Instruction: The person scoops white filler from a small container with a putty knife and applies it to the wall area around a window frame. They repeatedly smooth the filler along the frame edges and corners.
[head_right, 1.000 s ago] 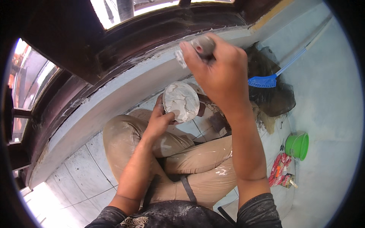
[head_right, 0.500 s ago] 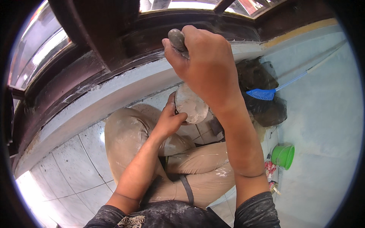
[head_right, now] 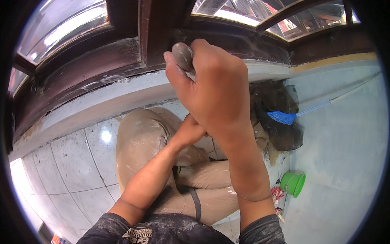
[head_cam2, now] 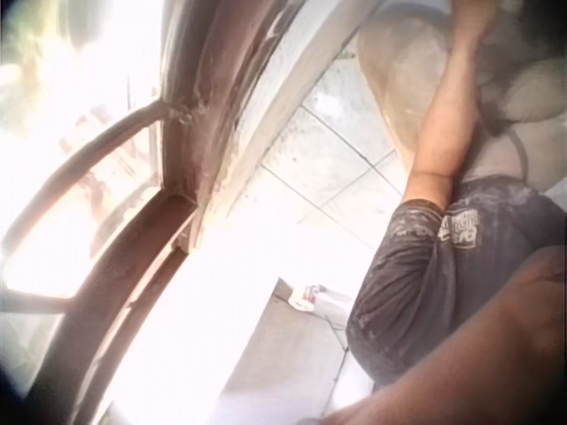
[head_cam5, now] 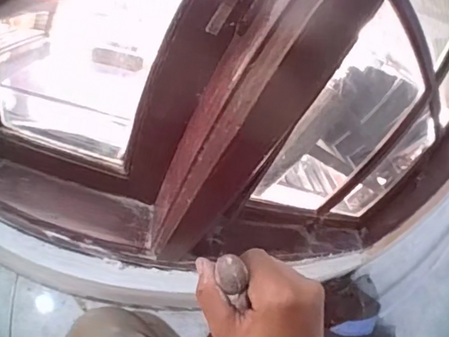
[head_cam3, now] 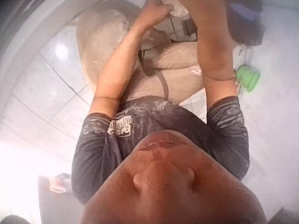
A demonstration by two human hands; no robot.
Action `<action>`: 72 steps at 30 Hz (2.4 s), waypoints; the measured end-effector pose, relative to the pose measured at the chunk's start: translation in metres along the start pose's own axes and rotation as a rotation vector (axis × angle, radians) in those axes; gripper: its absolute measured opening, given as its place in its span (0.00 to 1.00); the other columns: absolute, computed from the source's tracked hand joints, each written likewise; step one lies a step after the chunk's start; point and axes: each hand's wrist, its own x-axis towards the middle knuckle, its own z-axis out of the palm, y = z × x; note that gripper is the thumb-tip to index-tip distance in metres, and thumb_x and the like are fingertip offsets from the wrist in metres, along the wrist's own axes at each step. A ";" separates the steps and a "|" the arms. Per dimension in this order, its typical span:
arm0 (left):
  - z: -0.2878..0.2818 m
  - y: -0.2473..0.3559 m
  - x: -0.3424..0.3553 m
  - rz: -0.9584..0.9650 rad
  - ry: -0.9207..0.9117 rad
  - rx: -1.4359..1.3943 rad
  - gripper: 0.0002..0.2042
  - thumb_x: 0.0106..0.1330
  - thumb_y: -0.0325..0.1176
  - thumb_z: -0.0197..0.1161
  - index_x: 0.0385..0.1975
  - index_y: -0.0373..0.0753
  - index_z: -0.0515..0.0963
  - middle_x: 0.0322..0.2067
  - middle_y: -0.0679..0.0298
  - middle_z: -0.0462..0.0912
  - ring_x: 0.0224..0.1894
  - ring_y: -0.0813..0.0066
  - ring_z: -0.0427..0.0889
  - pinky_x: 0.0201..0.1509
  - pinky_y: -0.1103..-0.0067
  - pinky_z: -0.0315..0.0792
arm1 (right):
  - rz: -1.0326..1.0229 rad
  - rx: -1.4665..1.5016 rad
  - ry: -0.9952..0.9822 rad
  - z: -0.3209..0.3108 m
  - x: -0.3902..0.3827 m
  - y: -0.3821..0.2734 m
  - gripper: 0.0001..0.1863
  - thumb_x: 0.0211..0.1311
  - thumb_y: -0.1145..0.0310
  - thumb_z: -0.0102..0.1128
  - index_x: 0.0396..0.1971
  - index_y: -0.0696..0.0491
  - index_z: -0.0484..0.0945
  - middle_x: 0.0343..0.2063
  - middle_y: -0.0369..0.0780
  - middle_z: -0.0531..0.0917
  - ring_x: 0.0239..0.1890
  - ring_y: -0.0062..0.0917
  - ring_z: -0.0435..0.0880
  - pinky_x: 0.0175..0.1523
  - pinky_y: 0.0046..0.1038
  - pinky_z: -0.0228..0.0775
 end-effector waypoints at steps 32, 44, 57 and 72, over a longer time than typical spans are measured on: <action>0.009 0.046 -0.019 -0.239 -0.021 -0.374 0.35 0.67 0.23 0.53 0.77 0.27 0.59 0.67 0.42 0.79 0.63 0.49 0.87 0.60 0.54 0.92 | 0.385 0.224 -0.196 -0.176 -0.331 0.050 0.23 0.57 0.76 0.79 0.55 0.55 0.88 0.42 0.45 0.87 0.39 0.39 0.88 0.44 0.35 0.81; 0.026 0.012 -0.023 -0.139 -0.043 -0.084 0.44 0.57 0.22 0.55 0.81 0.38 0.57 0.67 0.51 0.78 0.63 0.57 0.86 0.56 0.63 0.90 | 1.315 1.943 0.420 -0.138 -0.350 0.051 0.18 0.79 0.68 0.60 0.63 0.55 0.70 0.34 0.41 0.83 0.29 0.18 0.78 0.34 0.26 0.71; 0.078 0.046 -0.071 0.009 0.038 -0.029 0.47 0.54 0.16 0.56 0.81 0.40 0.55 0.69 0.56 0.73 0.69 0.60 0.79 0.67 0.66 0.81 | 0.940 0.696 0.393 -0.171 -0.369 0.068 0.19 0.74 0.73 0.69 0.61 0.57 0.80 0.33 0.34 0.86 0.32 0.10 0.77 0.37 0.20 0.70; 0.143 0.040 -0.076 0.284 0.030 0.130 0.53 0.55 0.15 0.54 0.86 0.43 0.42 0.77 0.51 0.63 0.79 0.53 0.68 0.80 0.56 0.72 | 1.116 0.823 0.277 -0.221 -0.375 0.045 0.20 0.74 0.76 0.64 0.62 0.63 0.83 0.47 0.40 0.92 0.40 0.11 0.82 0.44 0.18 0.75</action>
